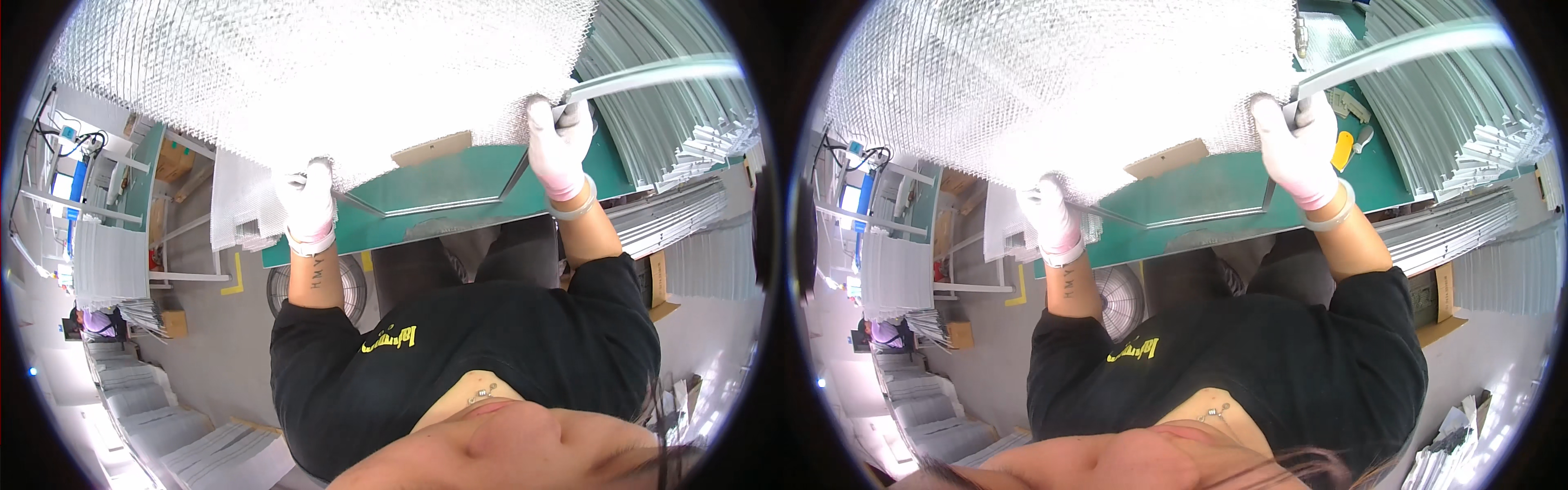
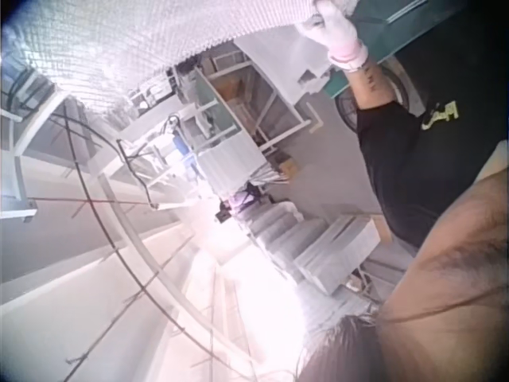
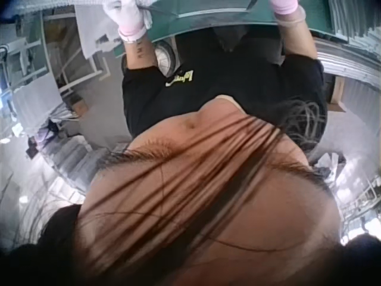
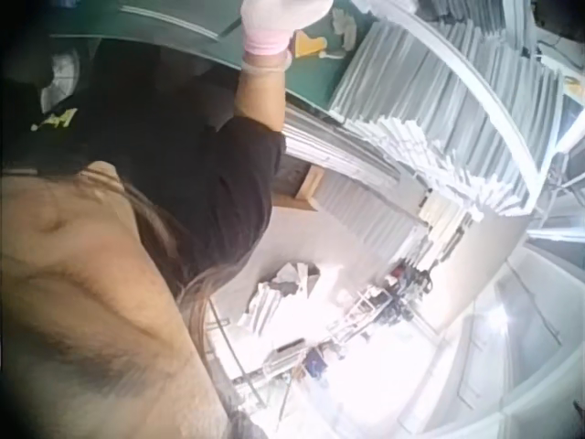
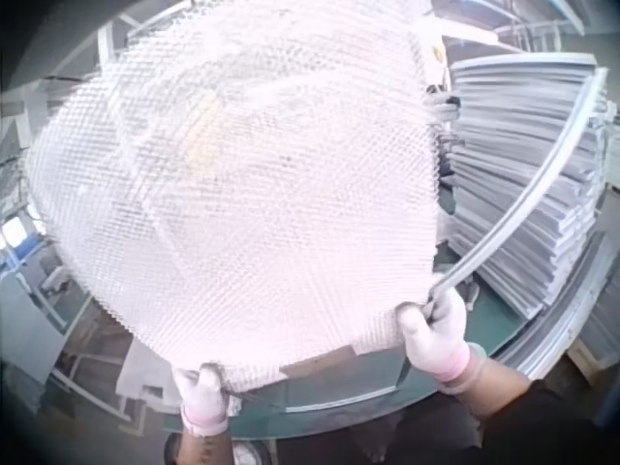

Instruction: The person assembles metal frames by placing a mesh sheet on a workbench, inserting a plastic clip, and fitting metal bars into the sheet's edges. They then use a power drill to secure the bars to the mesh. The process is repeated for multiple units.

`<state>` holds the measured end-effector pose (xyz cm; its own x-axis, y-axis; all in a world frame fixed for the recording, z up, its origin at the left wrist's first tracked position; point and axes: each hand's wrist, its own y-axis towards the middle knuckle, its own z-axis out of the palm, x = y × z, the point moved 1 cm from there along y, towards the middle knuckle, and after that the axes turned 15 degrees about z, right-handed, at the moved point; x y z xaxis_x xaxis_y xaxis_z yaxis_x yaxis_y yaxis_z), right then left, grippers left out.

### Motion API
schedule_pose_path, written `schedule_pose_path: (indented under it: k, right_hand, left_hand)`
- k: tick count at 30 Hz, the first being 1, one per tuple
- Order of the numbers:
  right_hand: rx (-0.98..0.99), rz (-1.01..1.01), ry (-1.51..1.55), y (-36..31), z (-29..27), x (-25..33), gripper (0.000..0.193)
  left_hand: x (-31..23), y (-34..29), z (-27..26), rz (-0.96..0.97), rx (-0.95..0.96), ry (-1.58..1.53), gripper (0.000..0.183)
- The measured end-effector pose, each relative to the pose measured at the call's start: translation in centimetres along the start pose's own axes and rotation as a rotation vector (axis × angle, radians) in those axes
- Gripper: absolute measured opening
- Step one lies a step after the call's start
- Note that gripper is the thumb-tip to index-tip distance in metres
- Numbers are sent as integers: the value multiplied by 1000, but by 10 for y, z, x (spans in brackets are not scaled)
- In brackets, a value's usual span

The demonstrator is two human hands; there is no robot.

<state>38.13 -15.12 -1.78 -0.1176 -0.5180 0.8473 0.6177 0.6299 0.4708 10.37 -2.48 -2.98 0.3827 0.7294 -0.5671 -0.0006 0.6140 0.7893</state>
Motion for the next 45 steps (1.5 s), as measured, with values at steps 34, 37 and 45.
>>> schedule_pose_path:
  k: [34,37,45]
  right_hand:
    - [363,437,-200,-71,-64,-112,51]
    - [347,520,-233,-69,-65,-110,48]
    - [299,464,-263,-99,-73,-149,41]
  left_hand:
    - [53,-99,-18,-347,215,124,28]
    - [59,-96,-28,-452,336,122,26]
    - [74,-127,-34,-603,305,111,36]
